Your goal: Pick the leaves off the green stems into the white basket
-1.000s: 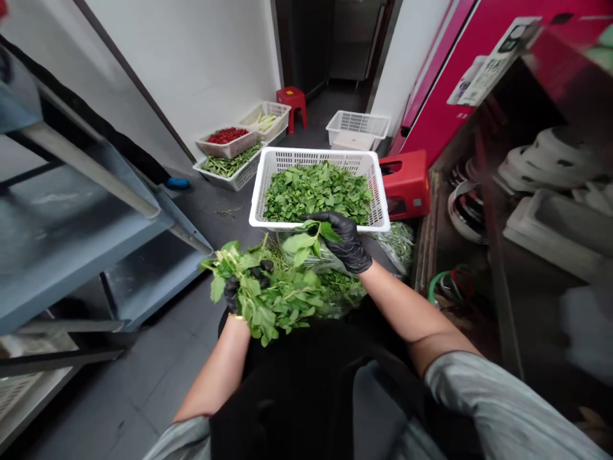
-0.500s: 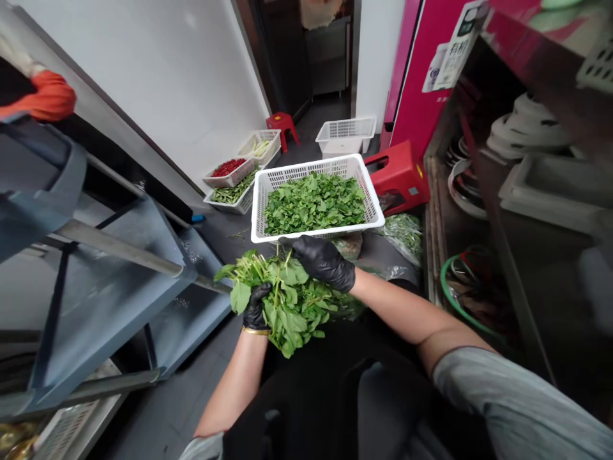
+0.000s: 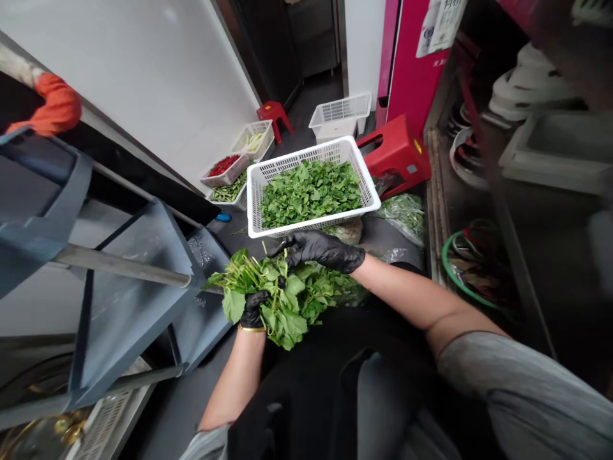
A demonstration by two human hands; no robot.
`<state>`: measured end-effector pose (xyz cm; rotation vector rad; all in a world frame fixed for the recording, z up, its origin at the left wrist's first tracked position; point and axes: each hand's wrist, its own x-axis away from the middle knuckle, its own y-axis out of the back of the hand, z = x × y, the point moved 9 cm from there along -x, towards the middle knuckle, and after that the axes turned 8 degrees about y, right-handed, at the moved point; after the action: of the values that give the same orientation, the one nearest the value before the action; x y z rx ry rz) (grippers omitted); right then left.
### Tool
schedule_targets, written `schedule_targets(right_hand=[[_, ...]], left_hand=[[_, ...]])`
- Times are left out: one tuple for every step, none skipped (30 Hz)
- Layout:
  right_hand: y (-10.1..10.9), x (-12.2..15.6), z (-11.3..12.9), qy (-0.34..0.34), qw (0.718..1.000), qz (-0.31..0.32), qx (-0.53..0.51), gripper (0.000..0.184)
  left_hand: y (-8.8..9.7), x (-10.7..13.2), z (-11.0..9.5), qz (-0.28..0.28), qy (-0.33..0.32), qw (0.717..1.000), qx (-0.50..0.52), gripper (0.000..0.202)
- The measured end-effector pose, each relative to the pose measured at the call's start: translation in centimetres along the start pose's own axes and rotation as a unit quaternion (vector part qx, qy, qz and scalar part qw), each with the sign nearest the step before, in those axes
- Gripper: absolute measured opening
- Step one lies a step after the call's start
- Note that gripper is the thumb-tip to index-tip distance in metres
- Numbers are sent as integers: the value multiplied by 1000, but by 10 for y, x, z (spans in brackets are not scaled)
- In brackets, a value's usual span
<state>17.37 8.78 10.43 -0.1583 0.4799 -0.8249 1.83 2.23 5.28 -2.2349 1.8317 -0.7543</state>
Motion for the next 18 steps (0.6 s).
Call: schedule_targets(right_hand=[[8,0,0,7,999,-31,0,38],[16,2,0,13,998,-62,4,38],[24,5,-1,17,996,-91,11,38],[32,9,-1,22,992,-121,17,39],[38,14,0,29,989,-146,22,40],[42,19,2,38,986,-161,31,41],[42,24,4,47,985,-163,43,43],[39,28,5,54,986,-149,58,44],[33,30,5,55,988,-121,74,43],[24,31,1,48,991,-83,88,41],[15,31,-4,34,993,-49,97,41],[8,31,-11,19,994,-29,99,44],[3,30,-18,5,995,-22,98,46],[0,28,-23,-6,995,-24,97,47],[-2,27,-28,-13,994,-33,101,46],[-3,26,-31,-17,993,-43,108,45],[-4,26,-35,-23,991,-51,119,43],[-3,26,-38,-31,989,-60,134,40]], left_hand=[[-1,2,-2,1,-8,1000,-1,46],[-1,4,-3,4,-11,1000,-5,46],[-2,5,-4,9,-9,1000,-11,47],[-2,5,-4,13,-7,1000,-13,48],[-2,5,-4,14,-6,1000,-11,49],[0,5,-3,13,-2,1000,-6,51],[1,3,-2,10,4,1000,0,51],[3,2,0,6,12,1000,5,50],[4,0,2,2,20,1000,8,50],[5,-3,5,0,29,1000,9,50],[5,-5,7,0,37,999,12,50],[5,-6,10,4,48,999,17,50],[3,-7,14,13,62,998,23,50],[1,-7,18,26,80,996,30,49],[0,-6,22,38,94,994,33,49],[-1,-5,25,48,100,993,32,48],[1,-4,22,43,80,995,28,48],[5,-3,16,28,33,999,14,50]])
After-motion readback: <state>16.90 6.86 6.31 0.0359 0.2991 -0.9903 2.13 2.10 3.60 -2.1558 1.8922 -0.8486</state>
